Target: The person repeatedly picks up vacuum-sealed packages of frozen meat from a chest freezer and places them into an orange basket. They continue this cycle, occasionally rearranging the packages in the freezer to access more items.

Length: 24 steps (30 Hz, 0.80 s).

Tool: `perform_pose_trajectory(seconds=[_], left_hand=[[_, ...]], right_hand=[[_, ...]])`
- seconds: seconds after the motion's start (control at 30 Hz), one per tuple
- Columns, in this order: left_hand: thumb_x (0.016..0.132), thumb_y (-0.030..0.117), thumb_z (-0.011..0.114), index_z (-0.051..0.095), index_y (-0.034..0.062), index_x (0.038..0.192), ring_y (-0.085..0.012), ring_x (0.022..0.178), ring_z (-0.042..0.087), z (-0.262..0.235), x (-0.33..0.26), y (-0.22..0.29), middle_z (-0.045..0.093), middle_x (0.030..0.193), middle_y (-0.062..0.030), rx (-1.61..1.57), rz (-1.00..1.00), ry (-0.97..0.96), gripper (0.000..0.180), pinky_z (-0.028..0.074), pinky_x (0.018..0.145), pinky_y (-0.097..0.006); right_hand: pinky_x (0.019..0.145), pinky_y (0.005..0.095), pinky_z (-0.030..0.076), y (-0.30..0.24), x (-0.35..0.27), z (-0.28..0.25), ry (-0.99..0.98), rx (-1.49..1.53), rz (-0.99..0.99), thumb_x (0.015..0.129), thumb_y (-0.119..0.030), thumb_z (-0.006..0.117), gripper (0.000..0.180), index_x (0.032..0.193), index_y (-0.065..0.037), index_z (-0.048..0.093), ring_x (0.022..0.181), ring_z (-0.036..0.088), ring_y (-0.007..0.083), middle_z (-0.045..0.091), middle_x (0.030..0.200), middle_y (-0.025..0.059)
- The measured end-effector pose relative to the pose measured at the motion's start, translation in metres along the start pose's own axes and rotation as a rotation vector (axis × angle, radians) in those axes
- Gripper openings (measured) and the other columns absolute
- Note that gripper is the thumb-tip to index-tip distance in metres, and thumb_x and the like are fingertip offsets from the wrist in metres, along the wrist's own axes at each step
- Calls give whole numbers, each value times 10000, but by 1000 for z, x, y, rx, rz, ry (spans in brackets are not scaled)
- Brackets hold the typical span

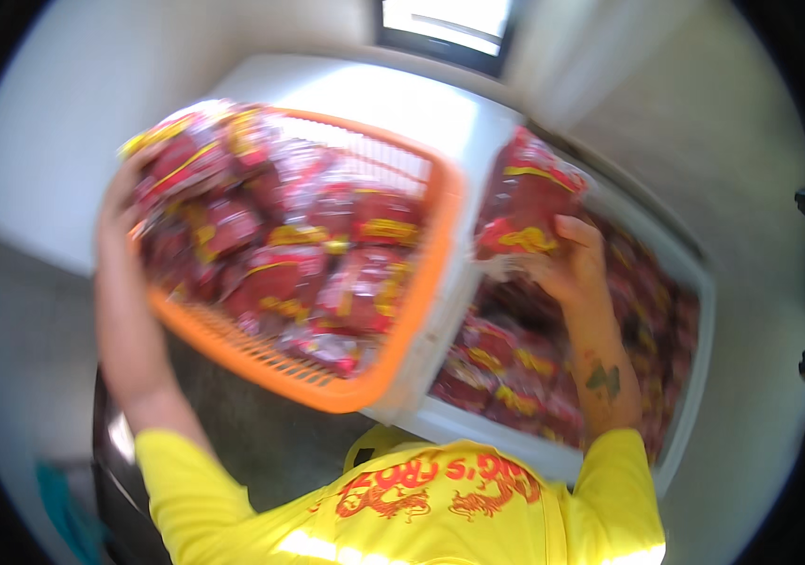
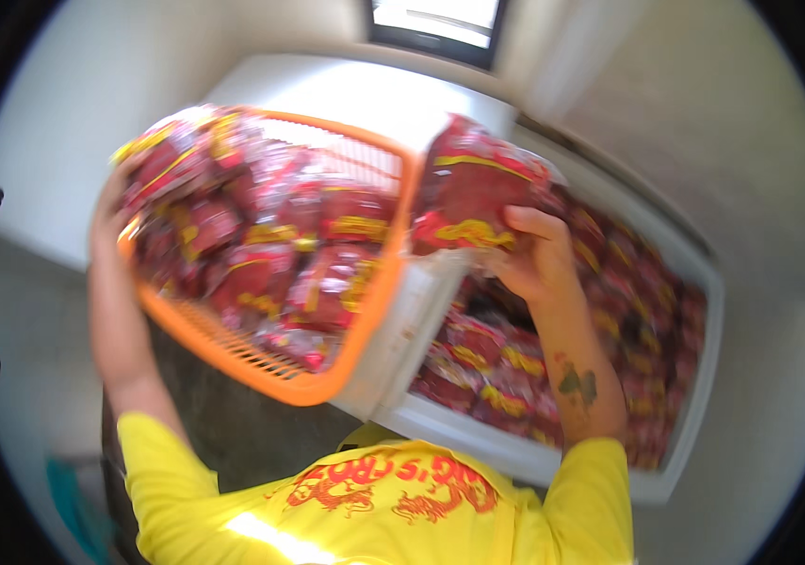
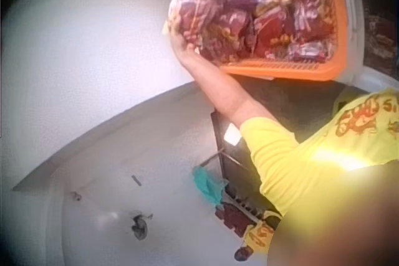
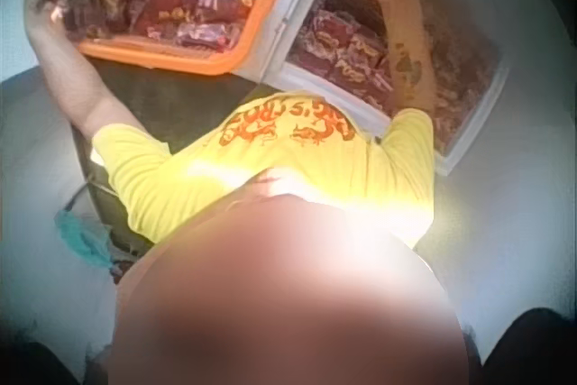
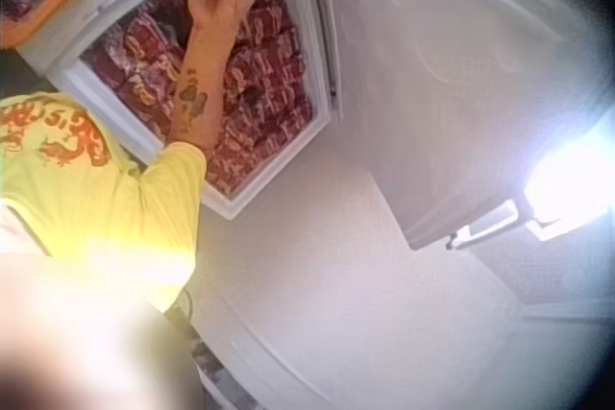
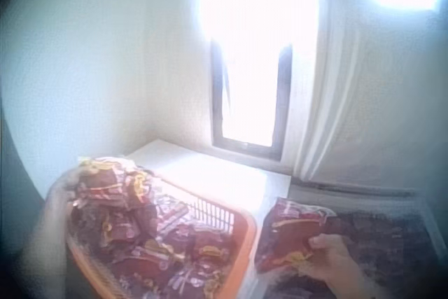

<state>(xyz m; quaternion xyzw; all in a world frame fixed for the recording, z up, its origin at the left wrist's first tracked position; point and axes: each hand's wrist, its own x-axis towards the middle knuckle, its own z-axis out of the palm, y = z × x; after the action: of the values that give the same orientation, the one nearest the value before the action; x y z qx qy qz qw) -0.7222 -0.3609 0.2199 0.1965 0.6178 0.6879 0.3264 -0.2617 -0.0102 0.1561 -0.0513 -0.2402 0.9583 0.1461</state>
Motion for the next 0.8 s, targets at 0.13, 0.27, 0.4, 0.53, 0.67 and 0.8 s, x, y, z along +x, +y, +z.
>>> perform_pose_trajectory(seconds=[0.13, 0.27, 0.4, 0.53, 0.67, 0.8], left_hand=[[930, 186, 606, 530, 41, 1270, -196, 1113, 605, -4, 0, -3, 608, 1221, -97, 57, -67, -28, 377, 524, 934, -349], [880, 218, 695, 568, -32, 1246, -188, 1048, 625, 13, -30, 5, 621, 1181, -103, 396, 73, 338, 461, 526, 887, -317], [855, 170, 723, 590, -37, 1231, -151, 984, 627, 73, -95, 13, 634, 1152, -64, 722, 271, 554, 449, 515, 863, -293], [840, 197, 740, 599, -35, 1217, -103, 826, 618, 174, -167, 4, 646, 1082, -48, 635, 457, 707, 465, 492, 664, -227], [821, 228, 756, 609, -37, 1187, -135, 854, 615, 300, -239, -30, 640, 1073, -79, 633, 450, 619, 476, 495, 710, -258], [783, 198, 781, 571, -24, 1196, -154, 849, 620, 422, -281, -98, 640, 1034, -74, 757, 508, 514, 514, 508, 735, -284]], right_hand=[[986, 466, 470, -19, -98, -50, 141, -28, -99, 795, -23, 627, 392, 1183, 5, 580, 1067, 620, 277, 652, 1137, 138], [784, 379, 576, -25, -172, -94, 533, -62, -196, 812, -11, 670, 311, 1116, -44, 611, 923, 676, 218, 678, 1045, 84], [762, 370, 584, -57, -254, -150, 891, -392, -382, 781, -40, 728, 478, 1214, -14, 527, 905, 681, 227, 659, 1056, 94], [696, 355, 581, -125, -321, -234, 1165, -484, -641, 750, -49, 766, 557, 1219, 39, 480, 880, 678, 253, 632, 1062, 137], [617, 358, 569, -219, -356, -319, 1316, -653, -763, 744, -50, 773, 550, 1195, 56, 476, 834, 667, 267, 619, 1039, 156], [555, 365, 557, -306, -354, -397, 1220, -602, -624, 753, -52, 770, 539, 1199, 39, 481, 815, 659, 266, 618, 1013, 150]])
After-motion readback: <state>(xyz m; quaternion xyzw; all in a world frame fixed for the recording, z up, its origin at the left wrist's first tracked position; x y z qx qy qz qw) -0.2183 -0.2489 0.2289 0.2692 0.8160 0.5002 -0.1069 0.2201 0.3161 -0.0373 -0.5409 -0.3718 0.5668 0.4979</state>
